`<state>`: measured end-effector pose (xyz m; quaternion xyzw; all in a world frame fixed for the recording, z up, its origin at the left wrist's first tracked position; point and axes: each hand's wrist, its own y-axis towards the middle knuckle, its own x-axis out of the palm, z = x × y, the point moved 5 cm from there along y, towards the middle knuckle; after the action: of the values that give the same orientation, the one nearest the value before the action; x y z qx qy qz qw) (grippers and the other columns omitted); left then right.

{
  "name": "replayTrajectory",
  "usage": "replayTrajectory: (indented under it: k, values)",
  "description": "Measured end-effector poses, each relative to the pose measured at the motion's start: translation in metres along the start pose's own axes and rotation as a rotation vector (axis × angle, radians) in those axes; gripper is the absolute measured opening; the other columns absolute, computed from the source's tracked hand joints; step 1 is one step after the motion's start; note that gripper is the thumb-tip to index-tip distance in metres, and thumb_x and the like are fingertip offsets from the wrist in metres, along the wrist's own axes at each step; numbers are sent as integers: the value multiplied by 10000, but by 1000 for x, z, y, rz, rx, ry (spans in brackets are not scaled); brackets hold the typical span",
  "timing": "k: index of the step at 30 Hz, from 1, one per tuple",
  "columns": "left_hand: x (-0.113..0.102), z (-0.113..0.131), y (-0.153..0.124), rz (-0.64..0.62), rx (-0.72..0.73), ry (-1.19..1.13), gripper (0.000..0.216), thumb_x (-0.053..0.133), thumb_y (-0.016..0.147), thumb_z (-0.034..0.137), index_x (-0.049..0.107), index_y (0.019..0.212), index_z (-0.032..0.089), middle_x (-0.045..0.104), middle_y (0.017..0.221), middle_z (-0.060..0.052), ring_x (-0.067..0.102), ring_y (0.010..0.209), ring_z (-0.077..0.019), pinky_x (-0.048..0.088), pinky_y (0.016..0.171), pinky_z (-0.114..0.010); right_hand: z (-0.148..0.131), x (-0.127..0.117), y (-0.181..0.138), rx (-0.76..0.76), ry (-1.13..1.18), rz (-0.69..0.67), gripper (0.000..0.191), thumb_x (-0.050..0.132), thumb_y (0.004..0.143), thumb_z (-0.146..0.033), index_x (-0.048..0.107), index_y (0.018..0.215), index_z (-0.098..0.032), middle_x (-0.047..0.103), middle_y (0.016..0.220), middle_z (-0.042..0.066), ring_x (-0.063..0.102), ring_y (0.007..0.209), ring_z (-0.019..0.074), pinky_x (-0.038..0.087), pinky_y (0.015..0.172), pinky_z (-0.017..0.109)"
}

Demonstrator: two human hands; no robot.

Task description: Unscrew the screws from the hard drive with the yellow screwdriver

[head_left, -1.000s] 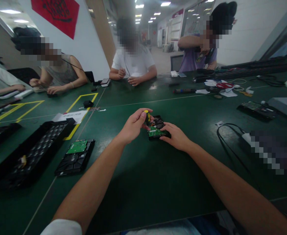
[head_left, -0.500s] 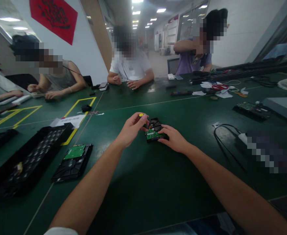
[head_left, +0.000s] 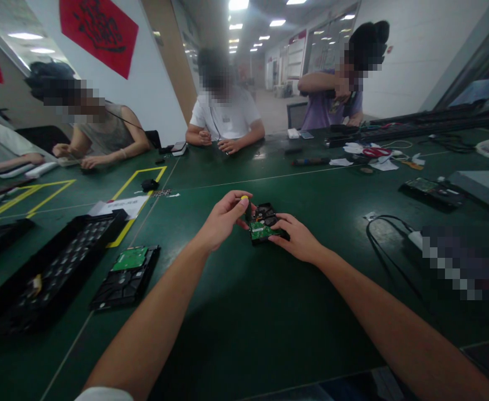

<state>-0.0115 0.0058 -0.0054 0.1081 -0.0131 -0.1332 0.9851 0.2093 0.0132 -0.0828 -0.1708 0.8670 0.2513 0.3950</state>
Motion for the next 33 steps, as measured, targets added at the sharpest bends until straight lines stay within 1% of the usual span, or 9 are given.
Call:
replayTrajectory:
  k: [3, 7, 10, 15, 17, 20, 23, 27, 33]
  values:
    - [2, 1, 0, -7, 7, -83, 373, 640, 977, 485, 608, 1243, 225, 697, 1048, -83, 667, 1009, -216, 608, 730, -314, -1, -1, 0, -4, -9, -2, 240, 637, 1005, -430, 709, 1168, -267, 524, 1499, 96, 571, 1322, 287, 486, 1096, 519]
    - [1, 2, 1, 12, 6, -125, 324, 645, 974, 442, 666, 1198, 208, 687, 1159, -103, 640, 1133, -230, 611, 836, -339, -1, 0, 1, -17, -18, -6, 247, 631, 1009, -430, 705, 1172, -260, 524, 1498, 102, 561, 1335, 292, 478, 1106, 513]
    - [0, 2, 1, 39, 9, -110, 311, 655, 962, 453, 704, 1148, 209, 676, 1170, -95, 620, 1132, -232, 603, 777, -305, 1, 0, 1, -24, -12, 2, 248, 634, 1007, -428, 704, 1172, -256, 523, 1495, 105, 558, 1337, 293, 473, 1114, 517]
    - [-3, 2, 1, 68, 12, 37, 325, 731, 904, 504, 761, 1014, 199, 703, 1060, -65, 620, 892, -163, 528, 664, -233, 2, 2, 2, -30, -21, -5, 273, 632, 1003, -452, 702, 1182, -259, 527, 1487, 105, 554, 1341, 302, 477, 1109, 539]
    - [-4, 3, 0, 73, 7, 73, 354, 724, 904, 528, 778, 1019, 198, 710, 1041, -65, 615, 858, -154, 517, 658, -233, 2, 3, 2, -20, -21, -3, 277, 626, 1005, -461, 702, 1184, -263, 521, 1494, 101, 554, 1342, 303, 480, 1105, 544]
    - [-3, 5, -1, 42, -2, 84, 401, 719, 905, 538, 766, 1116, 201, 708, 1032, -71, 634, 893, -171, 537, 679, -250, 2, 2, 2, -14, -12, -3, 280, 627, 1003, -470, 706, 1179, -267, 522, 1494, 100, 556, 1339, 304, 480, 1104, 545]
    - [1, 6, -2, 0, -15, 18, 434, 720, 913, 519, 686, 1188, 185, 717, 1022, -88, 666, 954, -206, 569, 694, -282, 1, 2, 2, -14, -5, -8, 289, 632, 998, -478, 708, 1176, -264, 524, 1491, 103, 558, 1335, 303, 477, 1106, 540]
    - [5, 4, -3, 6, -26, -101, 347, 688, 946, 478, 590, 1102, 184, 733, 1075, -116, 689, 1010, -235, 595, 692, -313, 0, 1, 3, 10, -16, -20, 311, 619, 1004, -490, 703, 1192, -257, 513, 1503, 108, 562, 1324, 304, 485, 1090, 547]
    - [3, 8, -2, 41, -4, -34, 281, 650, 959, 433, 714, 1028, 168, 695, 1125, -106, 645, 1033, -219, 584, 673, -270, 0, 1, 2, 15, -16, -23, 302, 624, 1001, -485, 703, 1185, -259, 508, 1508, 109, 559, 1328, 307, 483, 1086, 566]
